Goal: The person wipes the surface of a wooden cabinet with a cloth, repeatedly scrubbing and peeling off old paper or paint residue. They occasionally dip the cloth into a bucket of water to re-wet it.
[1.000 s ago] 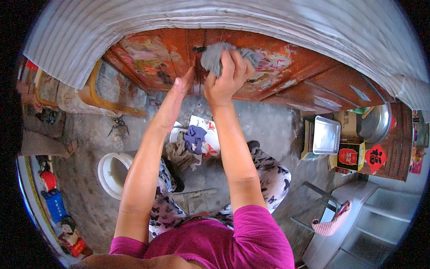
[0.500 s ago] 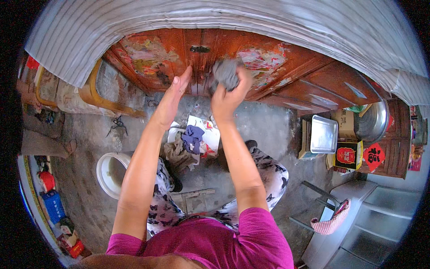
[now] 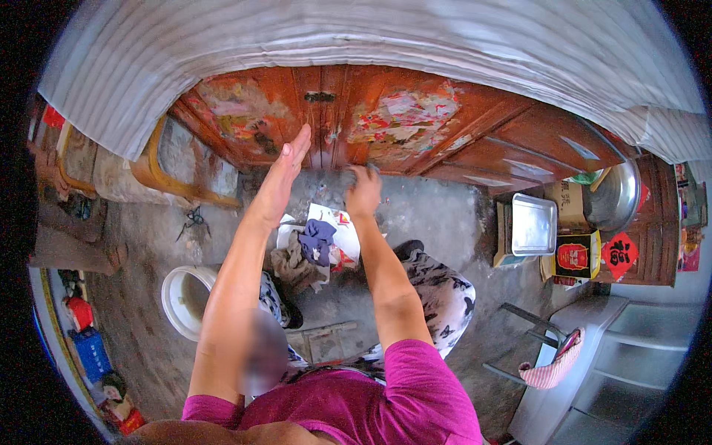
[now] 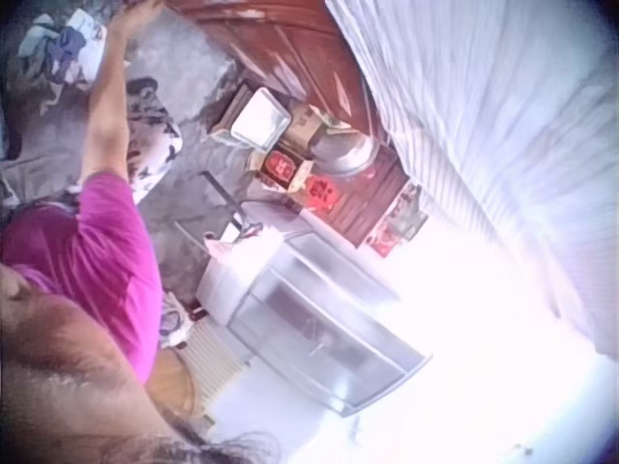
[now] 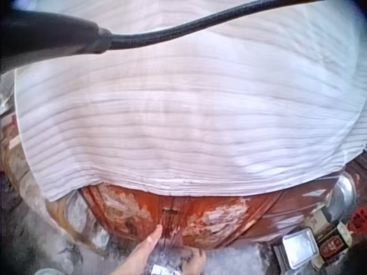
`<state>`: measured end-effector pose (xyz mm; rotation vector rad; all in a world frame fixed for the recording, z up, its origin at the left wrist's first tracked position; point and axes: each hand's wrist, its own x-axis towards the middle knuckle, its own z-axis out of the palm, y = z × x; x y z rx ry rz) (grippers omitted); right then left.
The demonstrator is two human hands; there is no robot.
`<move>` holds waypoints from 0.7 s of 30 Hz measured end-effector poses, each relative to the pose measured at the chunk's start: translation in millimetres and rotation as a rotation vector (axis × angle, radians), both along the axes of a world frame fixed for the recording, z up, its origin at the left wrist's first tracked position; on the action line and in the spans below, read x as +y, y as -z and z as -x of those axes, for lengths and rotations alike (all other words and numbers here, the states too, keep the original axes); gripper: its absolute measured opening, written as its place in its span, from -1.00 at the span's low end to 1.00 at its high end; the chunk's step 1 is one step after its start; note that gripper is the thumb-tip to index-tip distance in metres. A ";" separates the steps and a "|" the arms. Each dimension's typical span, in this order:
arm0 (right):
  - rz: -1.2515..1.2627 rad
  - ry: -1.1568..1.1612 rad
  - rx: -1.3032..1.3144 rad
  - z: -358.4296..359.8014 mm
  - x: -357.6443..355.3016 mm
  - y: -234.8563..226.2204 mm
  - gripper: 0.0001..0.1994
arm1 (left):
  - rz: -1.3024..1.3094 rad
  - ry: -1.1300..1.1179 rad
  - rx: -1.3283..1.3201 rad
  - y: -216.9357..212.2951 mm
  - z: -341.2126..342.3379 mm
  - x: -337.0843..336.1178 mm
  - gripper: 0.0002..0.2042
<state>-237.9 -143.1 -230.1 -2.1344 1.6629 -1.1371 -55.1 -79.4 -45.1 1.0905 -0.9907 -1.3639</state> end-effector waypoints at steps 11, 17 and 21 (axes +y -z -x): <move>0.954 0.049 -0.306 -11.4 -69.5 -263.3 -0.68 | 0.002 -0.026 -0.032 4.8 -7.7 3.1 -0.13; 0.904 0.071 0.001 -10.9 -69.6 -90.3 -0.80 | 0.005 -0.044 0.063 -1.8 2.0 1.5 -0.22; 0.113 -0.136 0.125 -0.8 -1.6 15.4 -0.66 | 0.006 -0.014 -0.031 1.4 -4.5 2.3 -0.15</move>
